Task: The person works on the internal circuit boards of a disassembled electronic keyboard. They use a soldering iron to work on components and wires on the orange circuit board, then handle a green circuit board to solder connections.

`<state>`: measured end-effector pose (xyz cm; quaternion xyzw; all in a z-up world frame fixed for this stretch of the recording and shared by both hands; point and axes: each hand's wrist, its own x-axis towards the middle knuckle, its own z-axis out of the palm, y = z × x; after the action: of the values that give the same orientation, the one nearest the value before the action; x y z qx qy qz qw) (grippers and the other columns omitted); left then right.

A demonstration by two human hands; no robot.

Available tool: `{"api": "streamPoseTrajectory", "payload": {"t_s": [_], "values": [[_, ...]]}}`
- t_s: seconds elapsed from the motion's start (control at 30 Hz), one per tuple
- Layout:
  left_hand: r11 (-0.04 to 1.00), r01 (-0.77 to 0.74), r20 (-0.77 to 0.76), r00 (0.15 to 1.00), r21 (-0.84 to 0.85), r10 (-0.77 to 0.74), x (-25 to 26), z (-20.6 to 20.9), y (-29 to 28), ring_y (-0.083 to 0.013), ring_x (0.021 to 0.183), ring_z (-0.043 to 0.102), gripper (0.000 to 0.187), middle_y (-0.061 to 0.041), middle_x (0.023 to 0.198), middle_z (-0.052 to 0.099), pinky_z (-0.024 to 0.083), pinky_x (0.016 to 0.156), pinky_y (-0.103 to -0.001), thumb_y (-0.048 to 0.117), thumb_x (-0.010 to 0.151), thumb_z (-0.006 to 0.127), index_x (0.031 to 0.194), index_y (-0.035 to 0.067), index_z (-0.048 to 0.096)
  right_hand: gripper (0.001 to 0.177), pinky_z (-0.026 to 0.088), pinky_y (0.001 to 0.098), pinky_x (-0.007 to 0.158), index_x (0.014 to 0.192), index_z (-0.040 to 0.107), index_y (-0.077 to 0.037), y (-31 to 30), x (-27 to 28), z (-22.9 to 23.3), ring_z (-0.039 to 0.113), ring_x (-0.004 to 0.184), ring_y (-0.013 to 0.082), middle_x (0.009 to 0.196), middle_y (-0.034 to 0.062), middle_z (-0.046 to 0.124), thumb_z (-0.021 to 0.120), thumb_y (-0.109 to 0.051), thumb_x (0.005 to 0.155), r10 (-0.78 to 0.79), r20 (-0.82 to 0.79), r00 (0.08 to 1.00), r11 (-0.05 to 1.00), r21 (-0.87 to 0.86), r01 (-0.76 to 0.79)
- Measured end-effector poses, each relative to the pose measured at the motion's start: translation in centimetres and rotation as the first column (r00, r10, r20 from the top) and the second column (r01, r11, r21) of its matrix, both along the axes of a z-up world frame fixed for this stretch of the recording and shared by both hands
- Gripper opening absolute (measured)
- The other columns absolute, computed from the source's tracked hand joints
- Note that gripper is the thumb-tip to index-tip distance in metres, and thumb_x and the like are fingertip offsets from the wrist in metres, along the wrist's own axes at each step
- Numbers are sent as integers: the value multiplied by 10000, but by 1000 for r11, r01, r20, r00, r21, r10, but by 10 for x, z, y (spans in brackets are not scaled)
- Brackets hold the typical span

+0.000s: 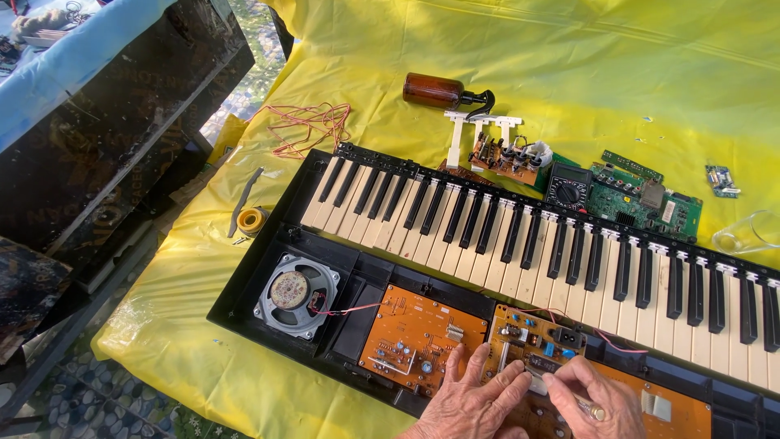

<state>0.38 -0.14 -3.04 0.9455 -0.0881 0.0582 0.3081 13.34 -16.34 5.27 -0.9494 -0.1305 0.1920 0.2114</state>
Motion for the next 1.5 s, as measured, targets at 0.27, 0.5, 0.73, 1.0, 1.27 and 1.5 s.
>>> {"api": "streamPoseTrajectory", "payload": {"t_s": [0.27,0.5,0.73,1.0,1.27,1.5], "values": [[1000,4,-29,1000,-11,-4,-1,10,1,-616,1436,236,752,-121,1646,367,112,1035,-847,570,1012,346,1597,99,304,169,589,206,855,839,912,-137,-8,1,-6,761,805,83,802,-22,876,972,-170,685,-72,-113,991,959,265,100],[1000,5,-67,998,-26,-7,-2,17,1,-616,1479,179,770,-129,1656,345,60,1107,-816,586,995,319,1589,96,315,195,631,222,830,939,868,-271,-16,3,-20,842,868,47,936,-151,889,778,-359,791,87,141,986,960,252,-120],[1000,-1,-5,1000,-20,1,-2,15,1,-612,1421,264,708,-160,1613,392,133,1044,-836,508,1011,406,1560,67,334,160,642,204,831,916,874,-287,-13,2,-20,844,853,35,921,-153,890,777,-343,802,83,147,986,972,206,-112],[993,41,-91,995,-108,-51,-1,10,3,-596,1493,141,820,-142,1681,273,68,1067,-831,601,981,275,1635,114,196,260,576,202,963,1079,884,-374,9,0,14,782,1013,38,1059,-192,875,814,-372,828,-130,-73,989,990,-67,126],[992,1,-62,998,-129,-9,-3,36,8,-556,1430,224,685,-227,1659,241,129,1103,-762,461,1004,416,1559,84,276,233,570,228,811,1049,851,-388,-4,3,-16,811,841,85,898,-152,877,738,-434,850,-134,-7,991,990,-34,133],[996,-76,142,986,-49,82,-7,47,11,-513,1277,406,733,-281,1441,415,302,1048,-669,349,869,715,1451,24,412,254,547,294,828,1041,793,-292,1,-10,-10,784,749,169,700,-8,838,705,-443,857,-185,45,982,981,73,181]]}}
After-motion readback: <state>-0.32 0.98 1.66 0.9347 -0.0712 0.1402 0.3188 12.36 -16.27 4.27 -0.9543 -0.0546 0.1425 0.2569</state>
